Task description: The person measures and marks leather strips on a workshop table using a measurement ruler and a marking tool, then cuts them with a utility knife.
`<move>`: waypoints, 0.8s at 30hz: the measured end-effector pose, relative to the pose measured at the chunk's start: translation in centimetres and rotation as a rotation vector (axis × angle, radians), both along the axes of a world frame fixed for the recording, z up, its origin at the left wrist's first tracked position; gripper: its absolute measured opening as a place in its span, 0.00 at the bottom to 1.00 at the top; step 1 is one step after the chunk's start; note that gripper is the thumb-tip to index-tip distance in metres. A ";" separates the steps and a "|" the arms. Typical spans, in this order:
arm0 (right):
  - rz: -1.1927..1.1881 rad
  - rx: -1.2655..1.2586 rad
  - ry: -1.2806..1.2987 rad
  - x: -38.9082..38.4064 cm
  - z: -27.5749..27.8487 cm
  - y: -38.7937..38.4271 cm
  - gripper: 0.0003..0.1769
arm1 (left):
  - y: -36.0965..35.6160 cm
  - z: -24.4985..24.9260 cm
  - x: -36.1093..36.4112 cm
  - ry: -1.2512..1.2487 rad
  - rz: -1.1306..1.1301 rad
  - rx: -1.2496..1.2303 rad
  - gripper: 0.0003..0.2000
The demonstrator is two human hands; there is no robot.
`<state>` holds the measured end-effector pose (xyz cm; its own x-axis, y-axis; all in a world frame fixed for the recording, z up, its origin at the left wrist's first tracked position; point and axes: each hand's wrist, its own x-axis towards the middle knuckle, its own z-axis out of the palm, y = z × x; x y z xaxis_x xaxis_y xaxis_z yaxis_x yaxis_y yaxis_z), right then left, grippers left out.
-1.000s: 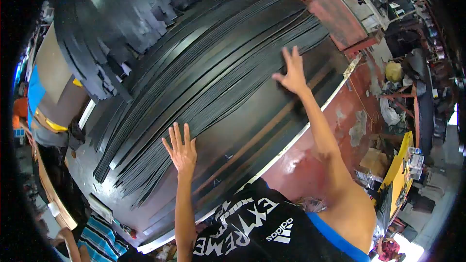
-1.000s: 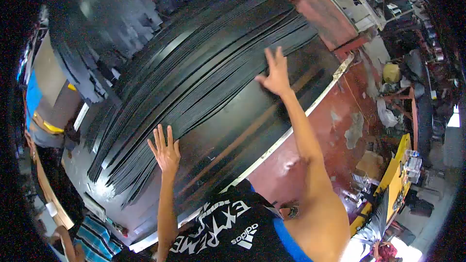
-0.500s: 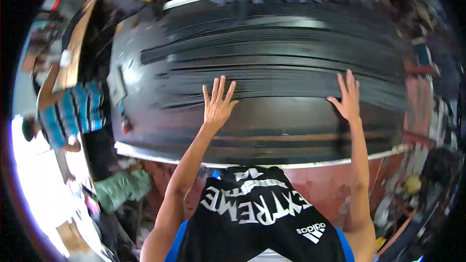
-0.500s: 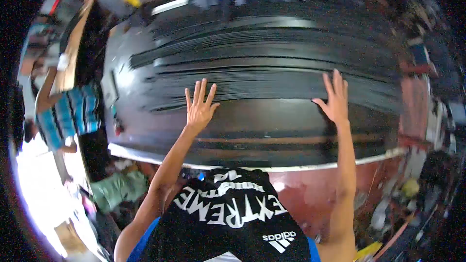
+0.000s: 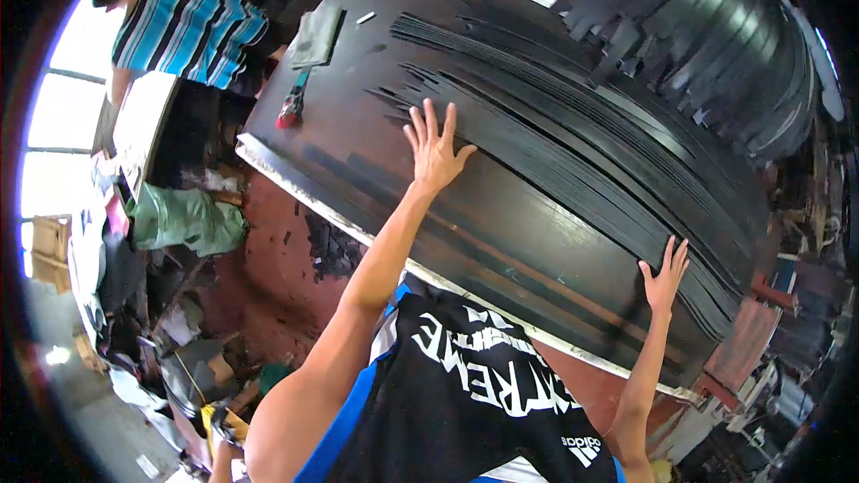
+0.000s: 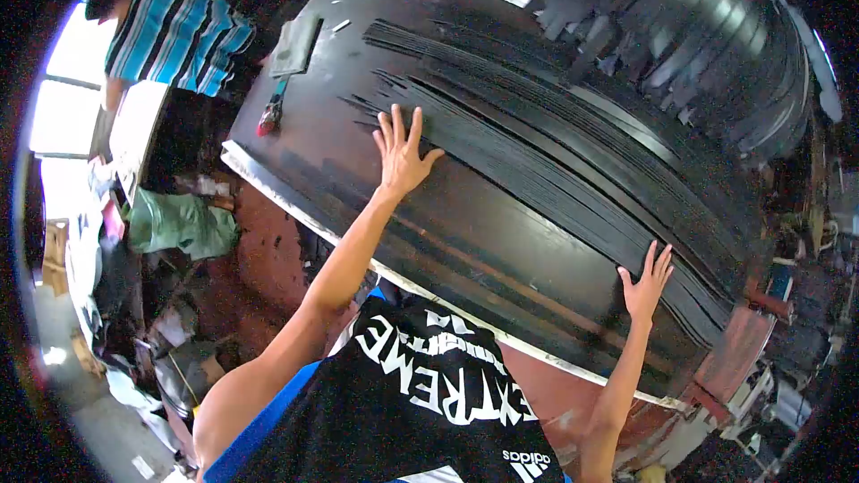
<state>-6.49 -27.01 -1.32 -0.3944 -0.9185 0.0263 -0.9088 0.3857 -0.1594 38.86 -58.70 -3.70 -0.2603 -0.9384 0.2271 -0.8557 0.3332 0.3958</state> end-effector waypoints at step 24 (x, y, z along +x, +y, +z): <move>1.182 -0.357 -0.636 38.4 30.1 -12.7 0.11 | -1.9 1.9 8.8 0.106 -0.442 -0.031 0.40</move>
<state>31.94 -39.73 28.75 0.5707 -0.6939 0.4391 -0.3991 -0.7017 -0.5902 47.69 -60.56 -1.77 -0.6081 -0.7349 0.3003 -0.5840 0.6703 0.4578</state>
